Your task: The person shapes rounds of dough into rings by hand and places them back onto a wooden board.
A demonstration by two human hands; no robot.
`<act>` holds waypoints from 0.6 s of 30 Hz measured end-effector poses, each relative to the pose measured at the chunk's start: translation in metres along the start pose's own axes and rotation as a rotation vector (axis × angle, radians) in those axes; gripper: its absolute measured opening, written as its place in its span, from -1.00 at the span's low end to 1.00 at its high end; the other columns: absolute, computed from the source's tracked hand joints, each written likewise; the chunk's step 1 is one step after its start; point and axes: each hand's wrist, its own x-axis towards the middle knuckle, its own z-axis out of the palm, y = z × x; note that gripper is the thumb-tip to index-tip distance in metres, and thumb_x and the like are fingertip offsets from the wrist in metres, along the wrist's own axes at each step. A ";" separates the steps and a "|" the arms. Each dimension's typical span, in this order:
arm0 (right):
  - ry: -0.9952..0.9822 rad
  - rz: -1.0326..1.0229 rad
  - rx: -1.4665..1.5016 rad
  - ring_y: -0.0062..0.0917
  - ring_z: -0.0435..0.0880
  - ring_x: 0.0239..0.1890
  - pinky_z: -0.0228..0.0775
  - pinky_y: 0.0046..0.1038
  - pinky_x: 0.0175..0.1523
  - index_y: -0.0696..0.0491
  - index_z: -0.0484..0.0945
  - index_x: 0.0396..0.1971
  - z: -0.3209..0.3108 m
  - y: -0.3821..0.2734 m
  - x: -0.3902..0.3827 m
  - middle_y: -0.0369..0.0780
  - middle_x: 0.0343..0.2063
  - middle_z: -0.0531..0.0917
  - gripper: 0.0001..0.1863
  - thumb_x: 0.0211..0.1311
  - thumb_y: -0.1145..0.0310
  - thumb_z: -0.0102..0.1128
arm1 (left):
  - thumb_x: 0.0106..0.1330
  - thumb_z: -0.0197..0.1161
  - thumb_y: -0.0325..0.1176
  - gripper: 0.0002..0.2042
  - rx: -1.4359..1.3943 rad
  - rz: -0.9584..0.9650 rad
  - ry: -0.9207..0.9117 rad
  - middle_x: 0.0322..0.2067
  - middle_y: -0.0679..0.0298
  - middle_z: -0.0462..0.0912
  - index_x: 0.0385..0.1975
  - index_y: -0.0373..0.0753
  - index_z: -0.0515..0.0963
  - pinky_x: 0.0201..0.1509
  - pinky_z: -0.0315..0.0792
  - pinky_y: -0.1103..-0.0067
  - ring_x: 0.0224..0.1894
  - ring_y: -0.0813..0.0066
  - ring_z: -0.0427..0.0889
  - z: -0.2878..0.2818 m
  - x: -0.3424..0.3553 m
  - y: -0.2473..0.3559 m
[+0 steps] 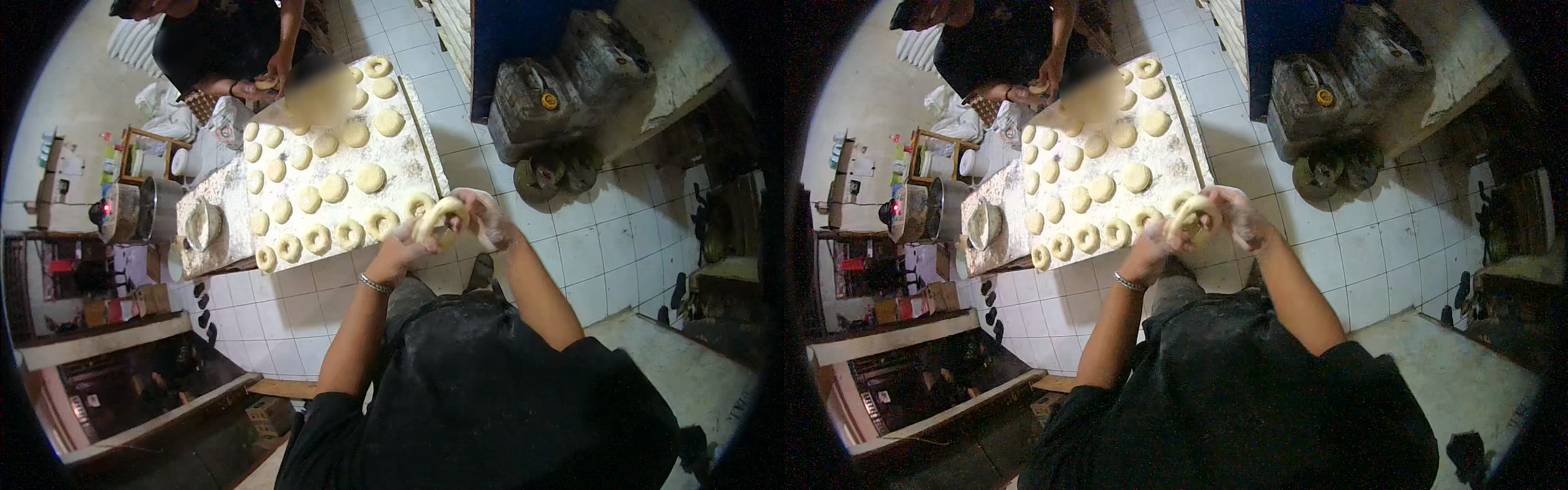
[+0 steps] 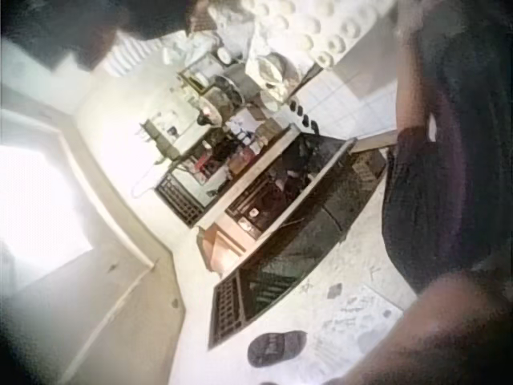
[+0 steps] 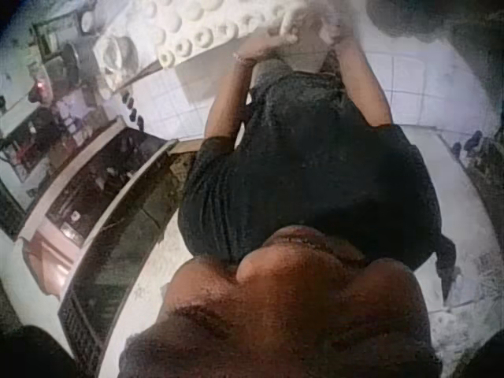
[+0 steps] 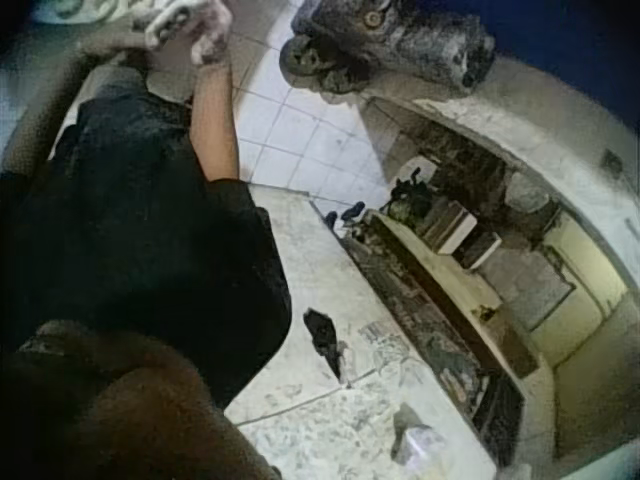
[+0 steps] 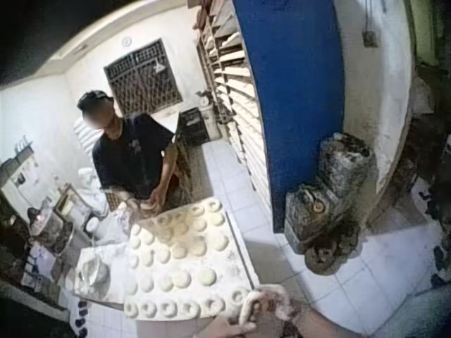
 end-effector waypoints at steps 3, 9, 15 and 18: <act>-0.257 0.072 -0.622 -0.66 0.62 -0.33 0.47 -0.58 -0.13 0.18 0.59 -0.20 -0.008 0.007 0.010 -0.32 -0.37 0.63 -0.84 0.29 0.45 0.14 | 0.15 0.46 -0.42 -0.68 0.389 -0.159 -0.029 -0.23 0.34 0.66 -0.12 -0.34 0.59 -0.03 0.52 0.55 -0.19 0.58 0.61 -0.006 0.014 0.004; -0.087 0.288 -0.305 -0.62 0.59 -0.42 0.39 -0.58 -0.32 0.21 0.60 -0.25 -0.026 0.011 0.043 -0.26 -0.46 0.64 -0.79 0.12 0.46 0.26 | 0.20 0.41 -0.32 -0.67 0.363 -0.124 -0.188 -0.32 0.28 0.64 -0.15 -0.42 0.57 -0.21 0.46 0.65 -0.29 0.57 0.59 -0.057 0.055 -0.026; 0.263 0.226 -0.812 -0.68 0.54 -0.39 0.36 -0.57 -0.27 0.20 0.63 -0.28 -0.023 -0.006 0.108 -0.31 -0.47 0.63 -0.83 0.11 0.50 0.26 | 0.25 0.38 -0.31 -0.71 -0.106 -0.261 0.149 -0.38 0.25 0.66 -0.22 -0.43 0.55 -0.33 0.47 0.66 -0.41 0.61 0.61 -0.110 0.097 -0.031; 0.456 0.081 -0.878 -0.54 0.65 -0.27 0.49 -0.52 -0.13 0.24 0.56 0.00 -0.029 0.012 0.160 -0.20 -0.23 0.68 -0.51 0.15 0.25 0.39 | 0.24 0.41 -0.29 -0.61 -0.081 -0.255 0.329 -0.32 0.18 0.68 -0.10 -0.48 0.52 -0.22 0.54 0.62 -0.31 0.54 0.65 -0.128 0.128 -0.039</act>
